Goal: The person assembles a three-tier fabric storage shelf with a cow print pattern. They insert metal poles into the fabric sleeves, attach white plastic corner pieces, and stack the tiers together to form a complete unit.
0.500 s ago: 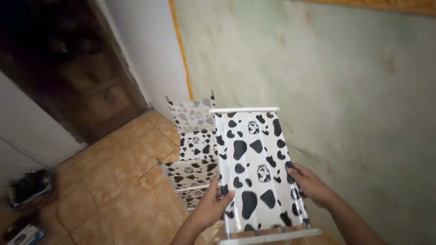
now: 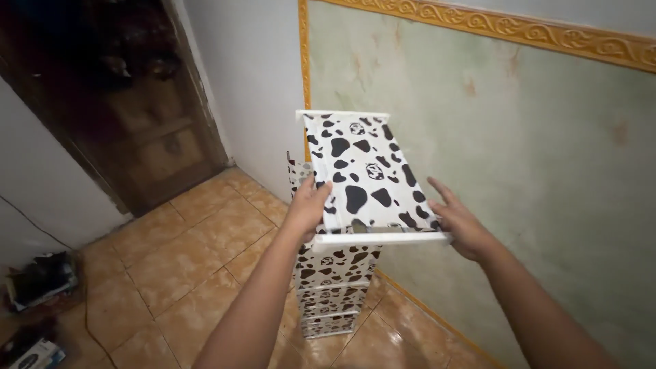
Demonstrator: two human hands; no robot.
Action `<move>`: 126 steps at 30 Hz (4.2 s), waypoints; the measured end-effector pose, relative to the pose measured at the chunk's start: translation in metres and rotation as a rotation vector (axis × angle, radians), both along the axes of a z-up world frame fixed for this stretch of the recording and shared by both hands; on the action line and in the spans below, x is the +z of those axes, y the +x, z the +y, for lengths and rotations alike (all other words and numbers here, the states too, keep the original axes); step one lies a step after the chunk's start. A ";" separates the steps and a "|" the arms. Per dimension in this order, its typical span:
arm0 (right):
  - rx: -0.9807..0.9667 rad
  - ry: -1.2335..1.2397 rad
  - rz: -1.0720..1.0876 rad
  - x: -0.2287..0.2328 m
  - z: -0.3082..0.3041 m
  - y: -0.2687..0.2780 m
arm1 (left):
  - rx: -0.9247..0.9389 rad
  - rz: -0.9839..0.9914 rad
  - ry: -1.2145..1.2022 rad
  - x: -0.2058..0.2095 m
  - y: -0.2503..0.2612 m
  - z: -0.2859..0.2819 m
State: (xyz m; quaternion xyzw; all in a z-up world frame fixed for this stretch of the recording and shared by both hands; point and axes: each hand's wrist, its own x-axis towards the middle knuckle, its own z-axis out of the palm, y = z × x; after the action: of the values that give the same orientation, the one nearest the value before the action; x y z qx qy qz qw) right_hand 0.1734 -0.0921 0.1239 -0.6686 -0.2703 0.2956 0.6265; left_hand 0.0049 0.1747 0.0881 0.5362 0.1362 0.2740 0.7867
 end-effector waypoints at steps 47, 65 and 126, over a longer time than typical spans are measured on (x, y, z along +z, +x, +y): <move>0.333 0.114 -0.543 -0.239 0.126 0.080 | 0.470 -0.227 1.182 -0.306 0.128 -0.078; 0.344 0.158 -0.533 -0.259 0.111 0.076 | 0.434 -0.209 1.095 -0.302 0.123 -0.088; 0.317 0.026 -0.645 -0.262 0.103 0.058 | 0.732 -0.332 0.625 -0.316 0.006 0.064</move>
State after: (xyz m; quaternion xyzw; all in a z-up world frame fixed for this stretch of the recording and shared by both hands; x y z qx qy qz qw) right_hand 0.2310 0.0107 -0.1381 -0.6692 -0.5581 0.1596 0.4639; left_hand 0.0108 0.2382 -0.2283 0.6123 0.0997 0.6410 0.4519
